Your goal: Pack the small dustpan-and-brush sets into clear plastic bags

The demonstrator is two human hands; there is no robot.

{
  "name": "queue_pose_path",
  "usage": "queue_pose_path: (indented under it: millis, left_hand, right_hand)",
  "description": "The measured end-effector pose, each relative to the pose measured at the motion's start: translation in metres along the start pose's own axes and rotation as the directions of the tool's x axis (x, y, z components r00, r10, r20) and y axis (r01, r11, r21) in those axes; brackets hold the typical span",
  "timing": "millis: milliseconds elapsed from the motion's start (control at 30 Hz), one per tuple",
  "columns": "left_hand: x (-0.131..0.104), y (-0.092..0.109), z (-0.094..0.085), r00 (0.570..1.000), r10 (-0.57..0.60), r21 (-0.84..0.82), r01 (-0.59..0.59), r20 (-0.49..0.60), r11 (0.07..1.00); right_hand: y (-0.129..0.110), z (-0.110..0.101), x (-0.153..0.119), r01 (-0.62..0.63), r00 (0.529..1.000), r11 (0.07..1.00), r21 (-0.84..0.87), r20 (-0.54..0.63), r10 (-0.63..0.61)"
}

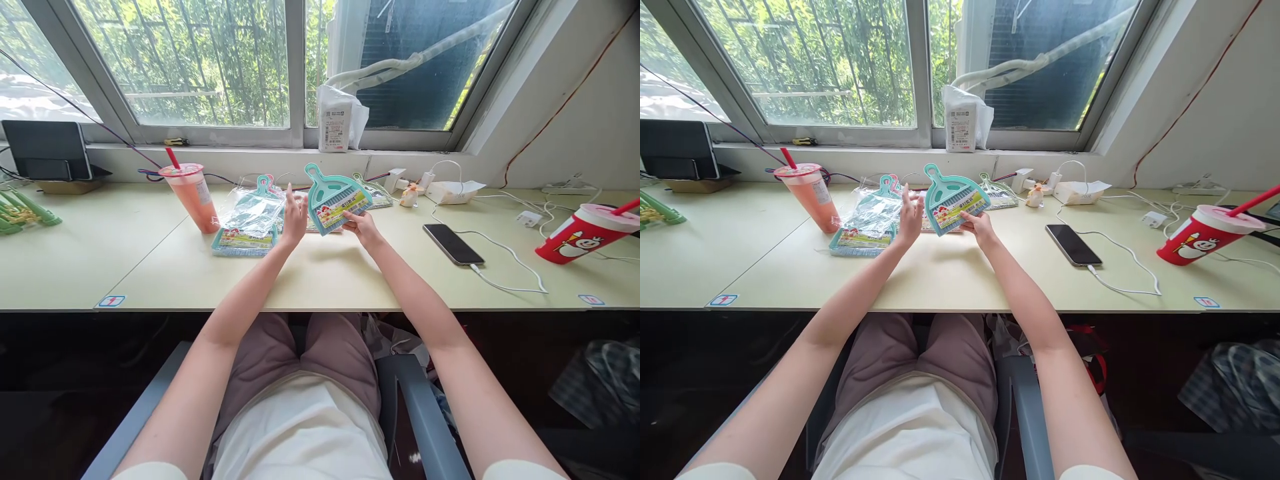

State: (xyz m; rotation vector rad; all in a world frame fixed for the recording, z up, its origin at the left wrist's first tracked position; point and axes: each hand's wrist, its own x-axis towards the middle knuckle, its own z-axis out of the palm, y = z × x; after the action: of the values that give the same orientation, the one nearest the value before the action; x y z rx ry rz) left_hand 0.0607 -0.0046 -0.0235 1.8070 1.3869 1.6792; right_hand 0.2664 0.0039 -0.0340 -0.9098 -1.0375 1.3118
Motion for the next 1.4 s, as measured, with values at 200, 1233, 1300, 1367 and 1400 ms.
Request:
queue_pose_path:
  millis: [200, 1233, 1300, 1367, 1400]
  left_hand:
    - [0.009, 0.008, -0.031, 0.994, 0.105, 0.65, -0.059, -0.033, 0.758]
    - [0.015, -0.013, -0.041, 0.994, 0.031, 0.625, 0.042, -0.105, 0.78]
    - [0.015, -0.011, -0.043, 0.985, 0.019, 0.569, 0.084, -0.173, 0.818]
    - [0.017, -0.009, -0.045, 0.972, 0.015, 0.52, 0.113, -0.234, 0.847]
    - [0.017, -0.009, -0.045, 0.967, 0.016, 0.502, 0.119, -0.256, 0.857]
  right_hand:
    - [-0.003, -0.006, 0.001, 0.029, 0.999, 0.999, 0.018, -0.044, -0.029]
    - [-0.005, -0.002, -0.005, -0.145, 0.972, 0.986, -0.081, 0.174, 0.157]
    - [-0.008, -0.003, -0.007, -0.136, 0.968, 0.988, -0.078, 0.2, 0.149]
    - [-0.011, -0.003, -0.007, -0.122, 0.966, 0.99, -0.073, 0.22, 0.135]
    - [-0.012, -0.003, -0.007, -0.115, 0.967, 0.991, -0.072, 0.22, 0.128]
